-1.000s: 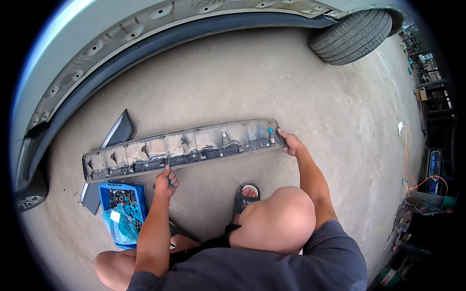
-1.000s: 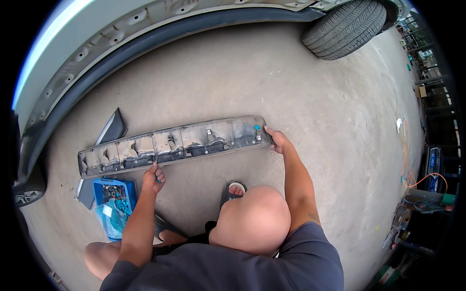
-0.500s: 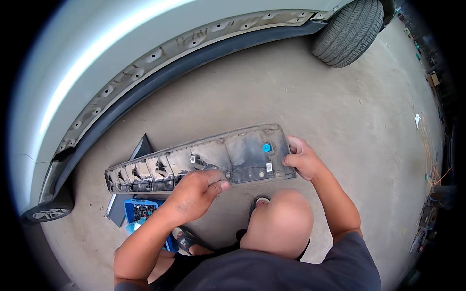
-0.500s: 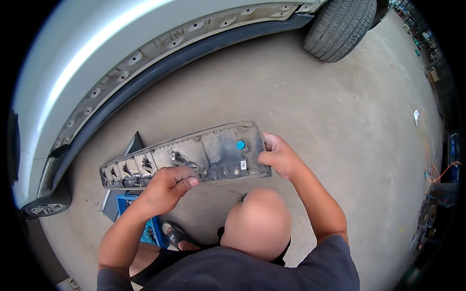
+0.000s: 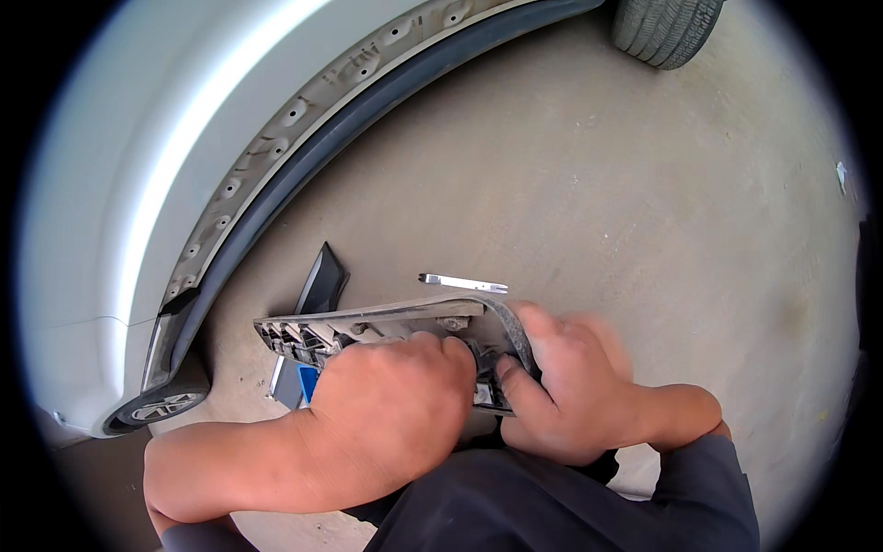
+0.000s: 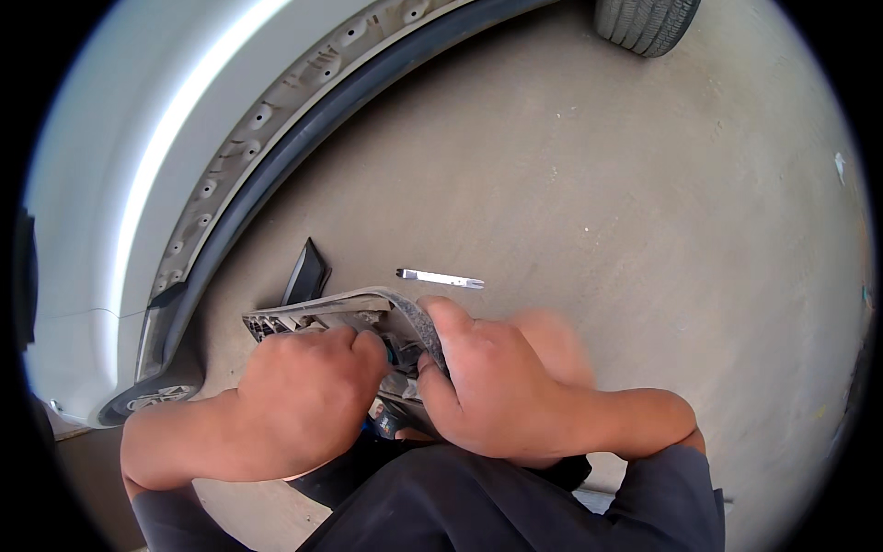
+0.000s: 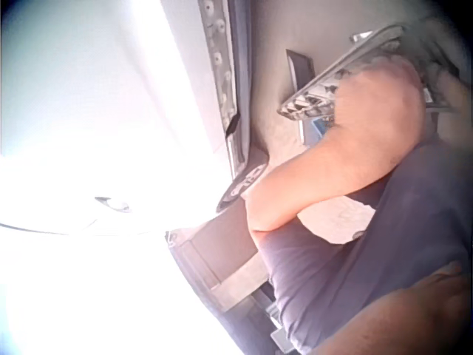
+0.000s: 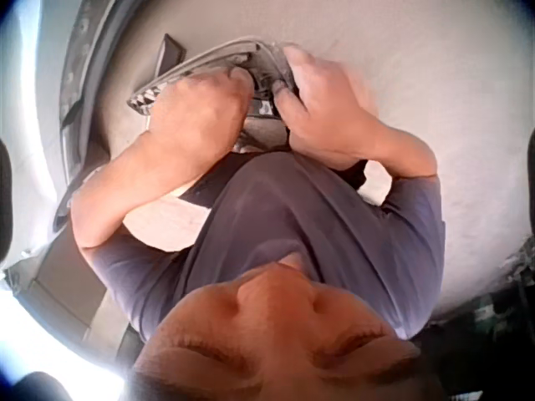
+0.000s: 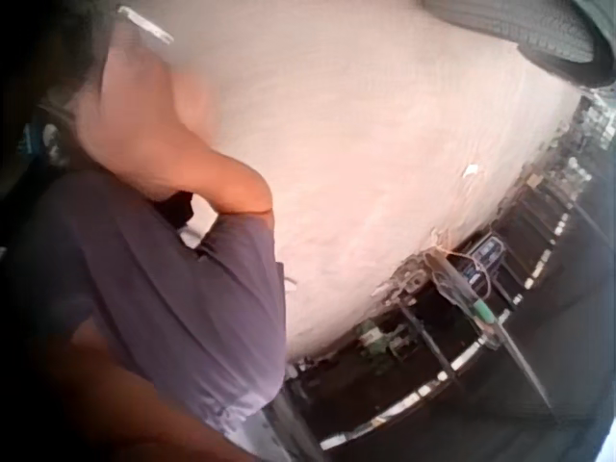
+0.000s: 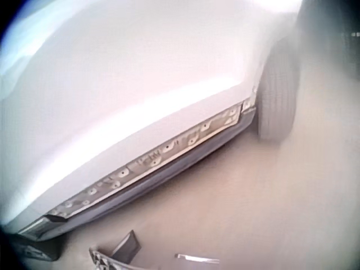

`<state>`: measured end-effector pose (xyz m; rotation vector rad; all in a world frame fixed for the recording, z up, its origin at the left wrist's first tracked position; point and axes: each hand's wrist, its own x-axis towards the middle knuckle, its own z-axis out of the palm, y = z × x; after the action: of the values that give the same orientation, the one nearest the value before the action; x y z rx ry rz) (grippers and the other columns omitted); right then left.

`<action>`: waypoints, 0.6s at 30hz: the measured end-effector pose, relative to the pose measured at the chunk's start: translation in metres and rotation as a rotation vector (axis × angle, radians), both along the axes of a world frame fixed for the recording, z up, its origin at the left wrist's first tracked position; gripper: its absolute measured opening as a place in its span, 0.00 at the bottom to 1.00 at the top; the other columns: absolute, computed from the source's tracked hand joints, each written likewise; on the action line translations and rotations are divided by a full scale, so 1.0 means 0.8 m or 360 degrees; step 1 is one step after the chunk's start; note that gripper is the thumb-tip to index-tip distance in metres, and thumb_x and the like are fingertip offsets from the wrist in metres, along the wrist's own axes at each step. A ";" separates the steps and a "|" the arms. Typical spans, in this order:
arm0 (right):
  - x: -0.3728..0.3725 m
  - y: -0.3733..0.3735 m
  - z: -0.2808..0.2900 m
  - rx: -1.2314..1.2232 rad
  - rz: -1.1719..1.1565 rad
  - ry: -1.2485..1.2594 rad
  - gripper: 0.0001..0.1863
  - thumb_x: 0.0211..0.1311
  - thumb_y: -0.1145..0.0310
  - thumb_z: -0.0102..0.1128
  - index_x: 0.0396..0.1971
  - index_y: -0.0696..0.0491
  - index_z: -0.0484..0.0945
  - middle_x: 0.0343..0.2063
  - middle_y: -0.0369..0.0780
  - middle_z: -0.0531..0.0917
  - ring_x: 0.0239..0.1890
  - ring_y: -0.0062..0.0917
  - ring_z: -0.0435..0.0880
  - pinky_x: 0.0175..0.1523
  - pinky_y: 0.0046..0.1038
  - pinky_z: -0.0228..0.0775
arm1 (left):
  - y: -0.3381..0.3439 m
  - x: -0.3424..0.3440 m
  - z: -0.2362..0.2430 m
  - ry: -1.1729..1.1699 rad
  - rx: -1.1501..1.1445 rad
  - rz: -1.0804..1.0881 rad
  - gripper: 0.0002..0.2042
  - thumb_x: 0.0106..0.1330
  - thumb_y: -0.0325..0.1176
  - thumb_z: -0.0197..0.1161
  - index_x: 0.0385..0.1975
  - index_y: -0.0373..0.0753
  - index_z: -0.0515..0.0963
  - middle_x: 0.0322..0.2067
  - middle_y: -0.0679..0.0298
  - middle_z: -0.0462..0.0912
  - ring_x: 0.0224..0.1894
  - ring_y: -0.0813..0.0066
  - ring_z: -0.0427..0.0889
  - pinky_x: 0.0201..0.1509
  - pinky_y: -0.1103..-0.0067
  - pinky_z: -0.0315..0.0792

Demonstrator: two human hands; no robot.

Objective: The person inserts blue plastic fasteners into a long car trim piece and then attaches the trim to the lower side of a white car. The person then walks to the rear of the car and places the trim piece and a container of fasteners into the trunk.

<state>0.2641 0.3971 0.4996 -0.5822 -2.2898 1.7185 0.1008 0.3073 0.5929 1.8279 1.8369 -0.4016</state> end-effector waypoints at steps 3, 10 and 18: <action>0.009 -0.014 -0.023 -0.0040 -0.0065 0.0181 0.24 0.58 0.76 0.60 0.54 0.66 0.66 0.20 0.49 0.77 0.20 0.46 0.76 0.26 0.41 0.64 | 0.008 0.008 -0.001 -0.0029 -0.0026 -0.0154 0.05 0.54 0.29 0.60 0.25 0.35 0.74 0.20 0.55 0.80 0.23 0.61 0.84 0.23 0.70 0.77; 0.024 -0.021 -0.047 -0.0045 -0.0080 0.0246 0.19 0.59 0.75 0.58 0.47 0.67 0.65 0.14 0.51 0.75 0.16 0.48 0.77 0.22 0.46 0.66 | 0.000 0.009 -0.035 -0.0709 -0.0198 0.0542 0.09 0.65 0.27 0.61 0.23 0.31 0.71 0.20 0.47 0.77 0.26 0.43 0.78 0.28 0.61 0.72; 0.030 -0.012 -0.004 0.0091 0.0059 0.0180 0.20 0.60 0.74 0.58 0.49 0.68 0.65 0.12 0.48 0.74 0.13 0.44 0.75 0.20 0.43 0.64 | -0.032 0.038 -0.006 -0.1396 -0.0407 0.1944 0.14 0.75 0.30 0.55 0.28 0.27 0.75 0.18 0.61 0.76 0.24 0.75 0.74 0.32 0.73 0.73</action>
<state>0.2878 0.3872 0.4967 -0.4227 -2.2757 1.6513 0.1311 0.2818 0.5878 0.3261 1.7125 0.5171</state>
